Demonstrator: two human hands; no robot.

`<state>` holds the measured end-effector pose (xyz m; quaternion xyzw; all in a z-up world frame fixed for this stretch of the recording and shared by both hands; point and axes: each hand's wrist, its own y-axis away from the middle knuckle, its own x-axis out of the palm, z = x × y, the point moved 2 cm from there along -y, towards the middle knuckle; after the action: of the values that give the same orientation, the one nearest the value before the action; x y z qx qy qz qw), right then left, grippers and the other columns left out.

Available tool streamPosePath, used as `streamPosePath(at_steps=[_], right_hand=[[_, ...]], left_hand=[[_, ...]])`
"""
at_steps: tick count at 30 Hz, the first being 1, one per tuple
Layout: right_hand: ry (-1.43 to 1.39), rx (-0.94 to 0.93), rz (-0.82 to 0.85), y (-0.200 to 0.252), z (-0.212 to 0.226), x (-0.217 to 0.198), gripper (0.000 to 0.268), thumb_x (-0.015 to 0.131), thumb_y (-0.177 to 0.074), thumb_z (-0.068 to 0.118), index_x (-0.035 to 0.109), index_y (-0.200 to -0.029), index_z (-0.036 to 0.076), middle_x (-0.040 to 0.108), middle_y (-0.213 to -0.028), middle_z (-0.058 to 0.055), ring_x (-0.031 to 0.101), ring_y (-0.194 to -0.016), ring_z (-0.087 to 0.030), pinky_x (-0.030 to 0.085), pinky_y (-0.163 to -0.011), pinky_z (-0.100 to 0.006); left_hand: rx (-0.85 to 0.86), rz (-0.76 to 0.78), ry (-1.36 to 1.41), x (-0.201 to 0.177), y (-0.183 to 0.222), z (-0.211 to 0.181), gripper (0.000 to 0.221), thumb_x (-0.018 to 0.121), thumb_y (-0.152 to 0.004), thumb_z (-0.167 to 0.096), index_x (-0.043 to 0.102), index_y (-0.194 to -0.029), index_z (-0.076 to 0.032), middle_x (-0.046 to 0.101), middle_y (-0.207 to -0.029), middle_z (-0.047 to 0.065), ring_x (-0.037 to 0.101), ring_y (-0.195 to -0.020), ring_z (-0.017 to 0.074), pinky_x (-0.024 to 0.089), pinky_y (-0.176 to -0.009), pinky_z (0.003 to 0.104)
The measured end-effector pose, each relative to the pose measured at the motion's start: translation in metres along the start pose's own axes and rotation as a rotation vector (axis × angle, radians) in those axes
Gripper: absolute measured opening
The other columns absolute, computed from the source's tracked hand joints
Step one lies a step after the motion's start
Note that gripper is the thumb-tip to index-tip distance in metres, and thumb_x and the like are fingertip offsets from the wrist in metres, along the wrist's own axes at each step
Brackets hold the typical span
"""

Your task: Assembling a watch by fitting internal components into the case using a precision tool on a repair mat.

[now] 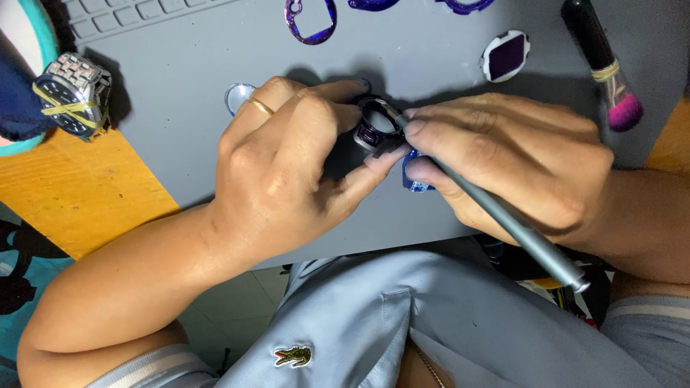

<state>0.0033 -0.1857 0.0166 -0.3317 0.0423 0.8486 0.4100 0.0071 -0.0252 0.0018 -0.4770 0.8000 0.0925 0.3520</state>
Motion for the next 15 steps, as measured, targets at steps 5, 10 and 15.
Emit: streamPosePath(at_steps=[5,10,15], right_hand=[[0.093,-0.077,-0.042,-0.0028,0.001,0.0011,0.014,0.054,-0.079,-0.001,0.052,-0.082,-0.015,0.057,-0.079,-0.025,0.06,-0.074,-0.035,0.051,-0.069,-0.04],[0.152,-0.105,-0.047,-0.0038,0.0019,0.0031,0.015,0.054,-0.08,0.001,0.053,-0.08,-0.013,0.058,-0.078,-0.024,0.06,-0.072,-0.034,0.051,-0.067,-0.039],[0.188,-0.139,-0.073,-0.0044,0.001,0.005,0.015,0.057,-0.079,0.002,0.055,-0.078,-0.013,0.059,-0.075,-0.024,0.06,-0.069,-0.032,0.052,-0.063,-0.037]], left_hand=[[0.025,-0.03,-0.035,0.0008,0.0001,0.0001,0.027,0.054,-0.082,-0.021,0.047,-0.074,0.004,0.058,-0.083,0.017,0.053,-0.064,0.0268,0.042,-0.061,0.031],[0.104,-0.014,-0.062,-0.0018,-0.0009,0.0008,0.024,0.048,-0.084,-0.02,0.05,-0.076,0.003,0.056,-0.082,0.017,0.052,-0.063,0.0275,0.042,-0.059,0.034],[0.177,0.002,-0.145,-0.0028,0.0028,0.0029,0.027,0.033,-0.087,-0.015,0.054,-0.079,-0.001,0.056,-0.087,0.017,0.05,-0.065,0.0244,0.041,-0.058,0.032]])
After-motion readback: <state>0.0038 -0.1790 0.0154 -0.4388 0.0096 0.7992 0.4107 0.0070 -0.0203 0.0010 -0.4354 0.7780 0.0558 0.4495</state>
